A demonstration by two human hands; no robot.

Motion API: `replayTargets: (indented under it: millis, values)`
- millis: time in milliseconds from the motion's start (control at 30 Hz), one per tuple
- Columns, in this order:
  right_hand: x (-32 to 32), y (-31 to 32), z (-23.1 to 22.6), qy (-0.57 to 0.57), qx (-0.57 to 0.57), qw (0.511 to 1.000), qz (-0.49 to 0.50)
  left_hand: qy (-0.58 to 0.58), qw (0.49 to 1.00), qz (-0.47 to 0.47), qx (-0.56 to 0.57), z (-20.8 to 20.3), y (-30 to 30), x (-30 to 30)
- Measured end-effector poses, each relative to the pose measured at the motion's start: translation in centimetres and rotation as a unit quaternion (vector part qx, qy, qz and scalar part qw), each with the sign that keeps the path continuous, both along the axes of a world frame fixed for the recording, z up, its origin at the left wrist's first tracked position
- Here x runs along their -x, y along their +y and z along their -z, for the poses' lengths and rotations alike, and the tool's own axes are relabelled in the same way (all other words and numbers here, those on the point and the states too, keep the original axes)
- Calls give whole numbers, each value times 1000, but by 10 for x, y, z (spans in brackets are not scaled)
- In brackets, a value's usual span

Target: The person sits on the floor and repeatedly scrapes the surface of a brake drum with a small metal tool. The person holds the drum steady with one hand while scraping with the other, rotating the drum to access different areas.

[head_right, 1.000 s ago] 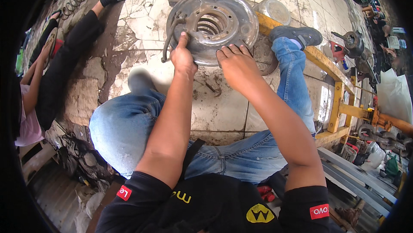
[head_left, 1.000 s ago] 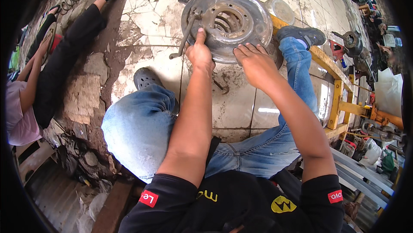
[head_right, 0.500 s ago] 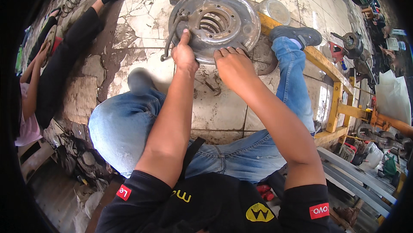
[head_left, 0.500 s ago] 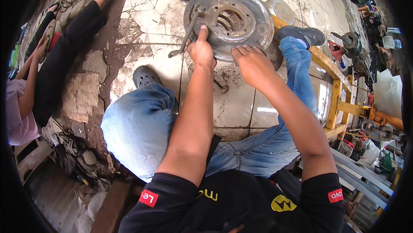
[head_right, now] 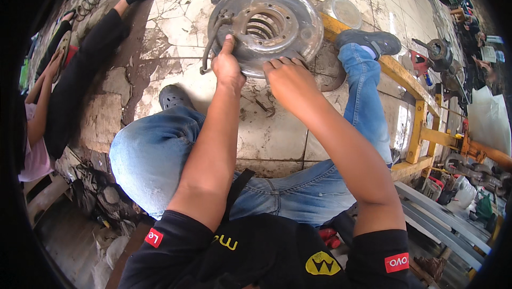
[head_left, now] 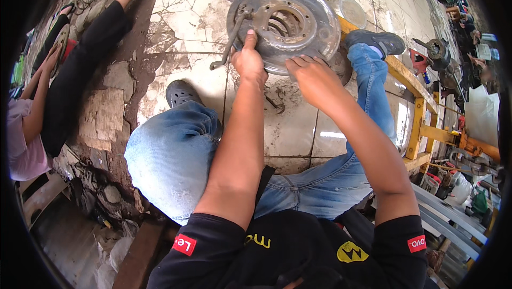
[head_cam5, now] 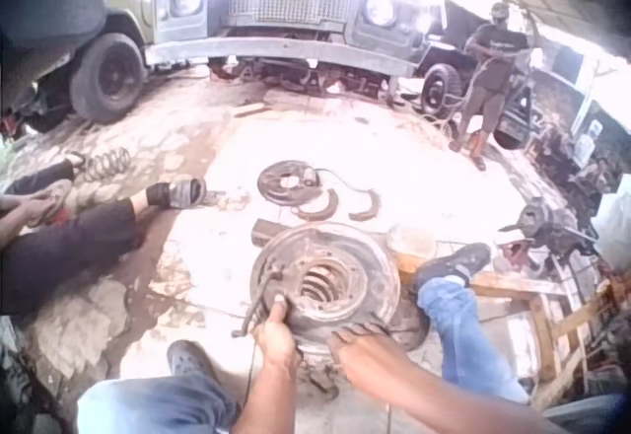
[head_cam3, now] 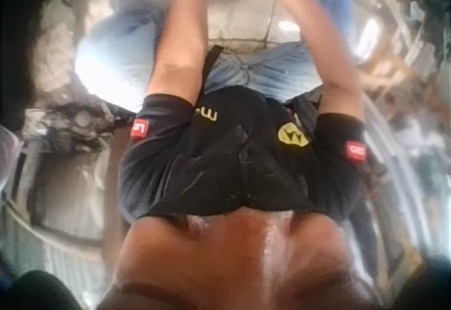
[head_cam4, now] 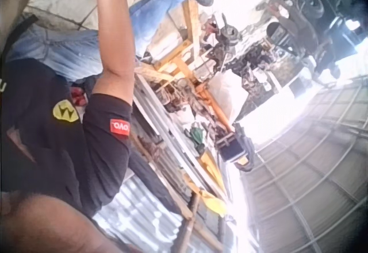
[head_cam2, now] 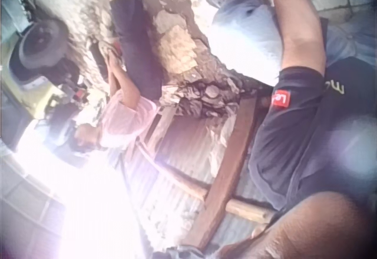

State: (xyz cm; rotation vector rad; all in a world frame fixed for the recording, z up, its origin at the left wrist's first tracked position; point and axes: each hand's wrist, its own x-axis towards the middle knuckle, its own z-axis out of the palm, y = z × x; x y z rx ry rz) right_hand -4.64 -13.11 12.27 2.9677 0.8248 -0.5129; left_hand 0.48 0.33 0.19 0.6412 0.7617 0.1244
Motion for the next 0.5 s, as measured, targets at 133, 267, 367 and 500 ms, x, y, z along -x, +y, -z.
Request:
replayTargets:
  millis: [133,267,367,500]
  values:
    - [6,-2,2,-10,-10,1000,0,-10,1000,-7,-17,-4,-5,1]
    - [-2,1,-1,11,-14,1000,-9,-3,1000,6,-6,5,0,0]
    - [-7,9,-2,49,35,998,8,-20,1000,12,3,-8,0,-1]
    - [1,5,-3,38,7,999,10,7,1000,-2,-29,5,-3,1]
